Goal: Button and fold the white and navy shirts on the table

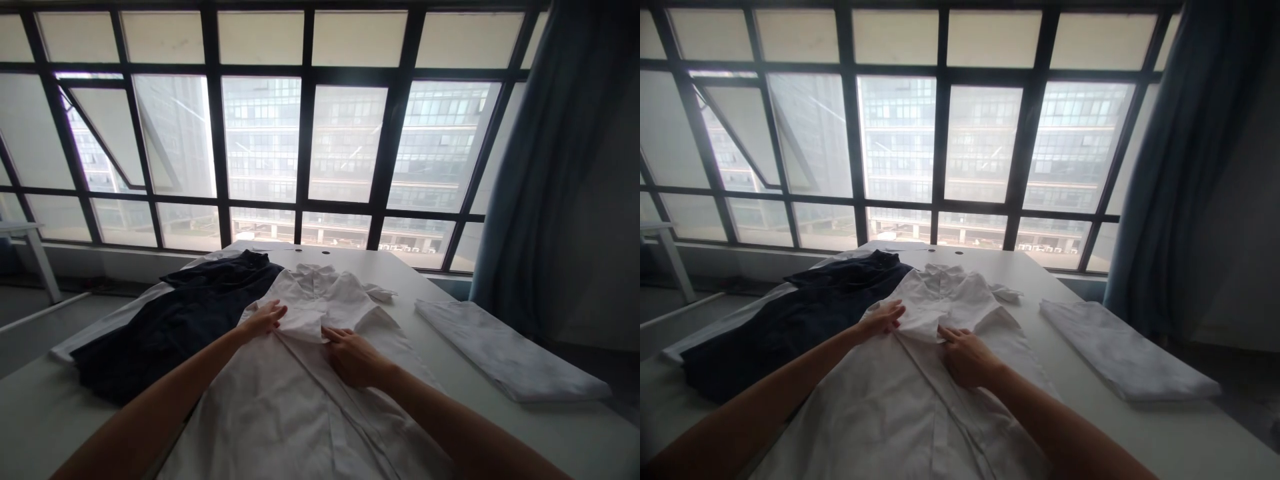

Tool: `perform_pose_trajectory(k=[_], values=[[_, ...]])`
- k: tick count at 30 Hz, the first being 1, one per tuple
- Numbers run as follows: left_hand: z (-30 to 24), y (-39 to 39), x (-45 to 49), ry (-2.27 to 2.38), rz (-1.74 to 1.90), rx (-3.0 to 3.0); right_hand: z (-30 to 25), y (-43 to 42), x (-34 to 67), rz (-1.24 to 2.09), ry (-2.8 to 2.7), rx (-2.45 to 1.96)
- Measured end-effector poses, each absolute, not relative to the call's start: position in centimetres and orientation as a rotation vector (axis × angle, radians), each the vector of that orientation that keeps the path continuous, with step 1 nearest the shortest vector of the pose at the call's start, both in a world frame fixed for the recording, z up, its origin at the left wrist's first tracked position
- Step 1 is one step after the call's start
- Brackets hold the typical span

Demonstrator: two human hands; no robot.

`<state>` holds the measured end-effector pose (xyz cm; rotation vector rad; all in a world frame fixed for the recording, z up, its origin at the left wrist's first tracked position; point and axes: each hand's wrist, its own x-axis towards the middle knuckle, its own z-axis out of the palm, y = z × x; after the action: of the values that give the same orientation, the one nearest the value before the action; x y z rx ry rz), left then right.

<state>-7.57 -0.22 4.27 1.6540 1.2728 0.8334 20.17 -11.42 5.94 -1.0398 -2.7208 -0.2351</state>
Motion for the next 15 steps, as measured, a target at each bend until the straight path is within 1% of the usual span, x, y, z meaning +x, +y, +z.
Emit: perform_pose_trajectory(k=[5, 9, 12, 15], values=[[4.7, 0.3, -5.3, 1.373, 0.75, 1.857, 6.0, -11.6, 20.5, -0.23, -2.713, -1.03], [5.1, 0.0, -4.9, 1.284, 0.704, 1.871, 5.4, -11.8, 20.6, -0.223, -2.645, -1.042], [5.4, -1.1, -5.1, 1.165, 0.828, 1.859, 5.4, -11.9, 20.7, -0.196, -2.626, -1.049], [5.9, -2.6, -5.4, 1.051, 1.072, 1.843, 5.5, -12.0, 20.8, -0.186, -2.62, -1.097]])
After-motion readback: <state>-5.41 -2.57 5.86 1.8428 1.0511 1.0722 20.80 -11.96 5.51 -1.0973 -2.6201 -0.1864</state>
